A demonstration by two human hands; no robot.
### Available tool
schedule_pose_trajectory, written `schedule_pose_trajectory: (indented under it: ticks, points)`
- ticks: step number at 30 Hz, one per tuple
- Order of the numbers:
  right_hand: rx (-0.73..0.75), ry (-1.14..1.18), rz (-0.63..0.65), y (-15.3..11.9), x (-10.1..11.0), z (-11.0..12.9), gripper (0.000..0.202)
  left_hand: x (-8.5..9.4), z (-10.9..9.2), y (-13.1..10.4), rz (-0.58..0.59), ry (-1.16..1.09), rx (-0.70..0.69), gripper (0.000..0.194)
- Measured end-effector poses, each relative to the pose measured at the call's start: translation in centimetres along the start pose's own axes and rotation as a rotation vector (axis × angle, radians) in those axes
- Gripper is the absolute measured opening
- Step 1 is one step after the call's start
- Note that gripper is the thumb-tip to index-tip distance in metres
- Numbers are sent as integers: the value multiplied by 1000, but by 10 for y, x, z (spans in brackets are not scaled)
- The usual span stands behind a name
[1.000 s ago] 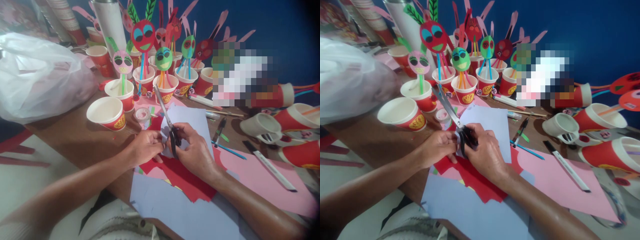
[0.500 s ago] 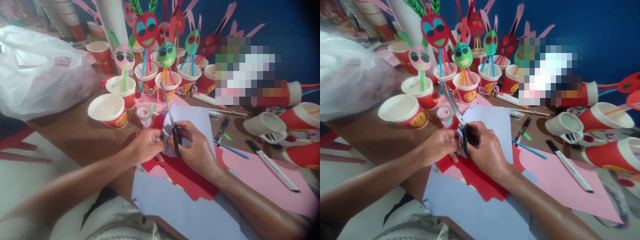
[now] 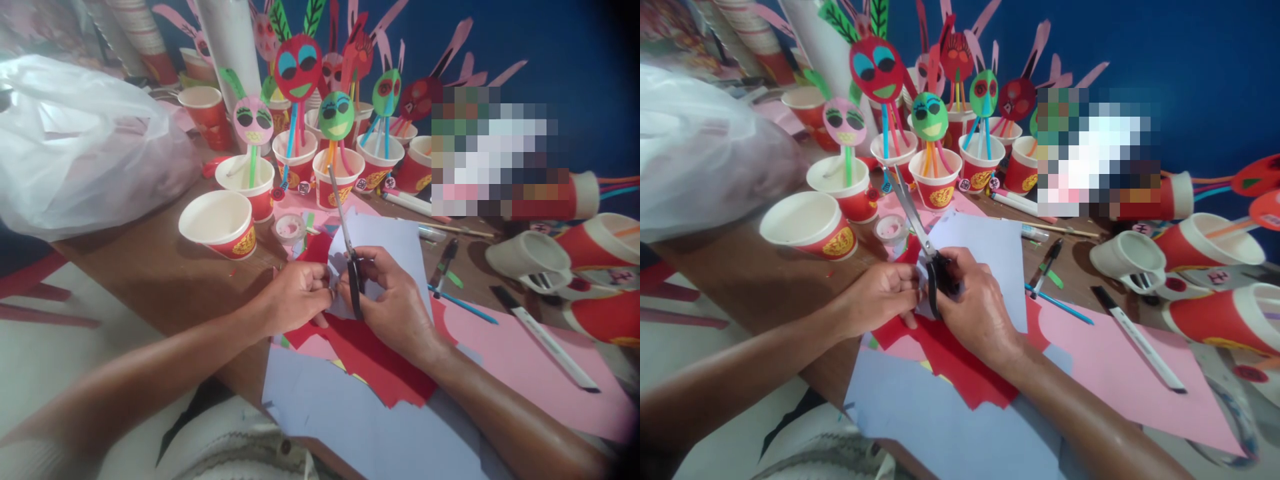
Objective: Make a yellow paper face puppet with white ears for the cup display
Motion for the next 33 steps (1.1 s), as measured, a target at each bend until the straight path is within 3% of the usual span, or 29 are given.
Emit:
schedule_pose_trajectory:
  ticks: [17,24,28,31,33]
  points:
    - [-16,16,0,1,-1,1,28,1,3,2,2,3,-7,15]
    - [-86,345,-89,4,21,6,33,12,-3,1,-89,-5,10,8]
    - [-127,479,8,-7,30,15,33,19,-5,2,-137,-84,-4,6]
    - [-173,440,110,-19,28,15,31,18,-6,2,-127,-143,-3,11]
    - [-187,391,102,-27,28,10,30,16,-6,1,-104,-183,6,14]
Point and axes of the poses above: each hand's wrist, its own y-axis towards the middle knuckle, its own x-axis out of the back of the hand, z = x × y, the point moved 7 cm from there along y, towards the middle knuckle, and after that the axes turned 1 degree about -z, right-handed, at the moved point
